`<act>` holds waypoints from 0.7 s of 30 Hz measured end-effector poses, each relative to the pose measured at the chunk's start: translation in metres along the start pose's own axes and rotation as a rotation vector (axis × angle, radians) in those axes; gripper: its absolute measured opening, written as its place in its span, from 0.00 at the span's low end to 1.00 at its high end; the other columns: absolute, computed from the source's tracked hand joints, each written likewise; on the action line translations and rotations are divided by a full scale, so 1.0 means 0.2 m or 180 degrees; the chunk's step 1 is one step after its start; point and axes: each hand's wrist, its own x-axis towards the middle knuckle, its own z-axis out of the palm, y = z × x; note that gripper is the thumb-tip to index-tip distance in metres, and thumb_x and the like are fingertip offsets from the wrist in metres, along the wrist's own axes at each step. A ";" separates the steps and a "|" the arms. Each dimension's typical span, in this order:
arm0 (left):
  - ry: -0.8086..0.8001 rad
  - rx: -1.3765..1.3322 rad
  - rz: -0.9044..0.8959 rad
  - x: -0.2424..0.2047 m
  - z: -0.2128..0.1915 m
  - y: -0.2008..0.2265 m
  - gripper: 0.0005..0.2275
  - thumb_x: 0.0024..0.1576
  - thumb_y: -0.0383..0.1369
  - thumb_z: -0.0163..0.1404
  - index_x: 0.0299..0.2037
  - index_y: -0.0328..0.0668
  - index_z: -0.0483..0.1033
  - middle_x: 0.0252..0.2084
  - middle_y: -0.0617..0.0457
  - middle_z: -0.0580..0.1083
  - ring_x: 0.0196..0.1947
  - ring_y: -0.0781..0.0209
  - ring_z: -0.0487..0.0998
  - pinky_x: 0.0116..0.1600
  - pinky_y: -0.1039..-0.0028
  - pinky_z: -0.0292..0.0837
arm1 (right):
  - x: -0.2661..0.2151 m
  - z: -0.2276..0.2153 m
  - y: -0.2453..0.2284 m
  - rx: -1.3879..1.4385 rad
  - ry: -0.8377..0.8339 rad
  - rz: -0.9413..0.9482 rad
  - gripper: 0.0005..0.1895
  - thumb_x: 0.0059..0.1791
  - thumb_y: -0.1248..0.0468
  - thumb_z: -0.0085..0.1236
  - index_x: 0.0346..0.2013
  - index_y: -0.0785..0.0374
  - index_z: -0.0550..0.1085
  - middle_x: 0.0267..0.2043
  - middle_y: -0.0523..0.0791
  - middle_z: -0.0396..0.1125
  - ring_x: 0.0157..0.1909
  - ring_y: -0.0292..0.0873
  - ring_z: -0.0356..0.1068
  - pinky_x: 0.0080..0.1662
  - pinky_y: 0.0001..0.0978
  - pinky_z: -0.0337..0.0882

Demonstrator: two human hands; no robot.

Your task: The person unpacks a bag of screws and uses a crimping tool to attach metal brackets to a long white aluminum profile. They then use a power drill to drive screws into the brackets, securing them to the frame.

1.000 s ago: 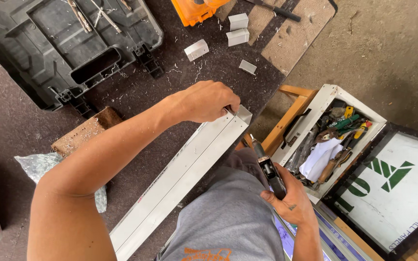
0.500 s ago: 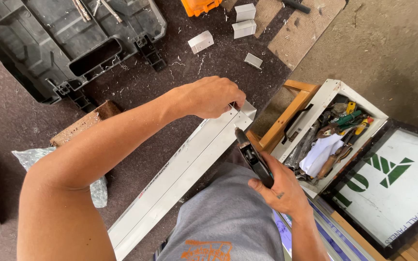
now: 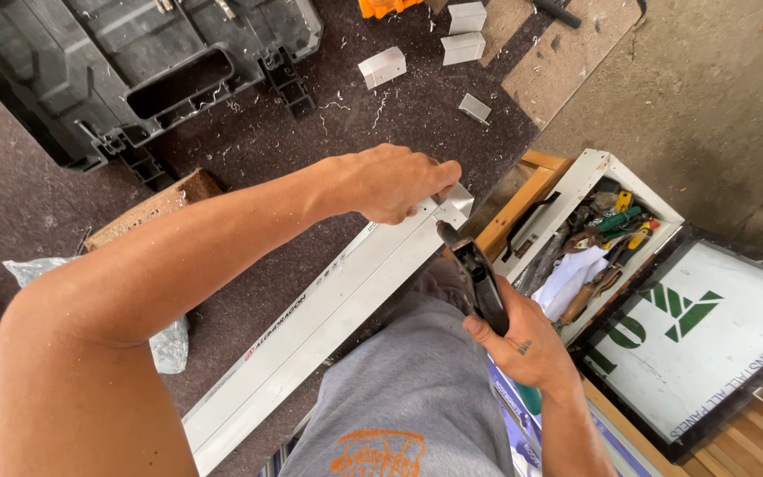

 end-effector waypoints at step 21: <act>0.0174 0.0475 0.0145 0.01 0.06 -0.08 0.17 0.46 0.26 0.61 0.47 0.48 0.77 0.38 0.49 0.79 0.42 0.45 0.81 0.41 0.57 0.76 | 0.07 -0.12 -0.15 -0.0240 -0.0399 0.0215 0.41 0.42 0.27 0.44 0.45 0.60 0.74 0.33 0.47 0.74 0.38 0.46 0.76 0.42 0.41 0.74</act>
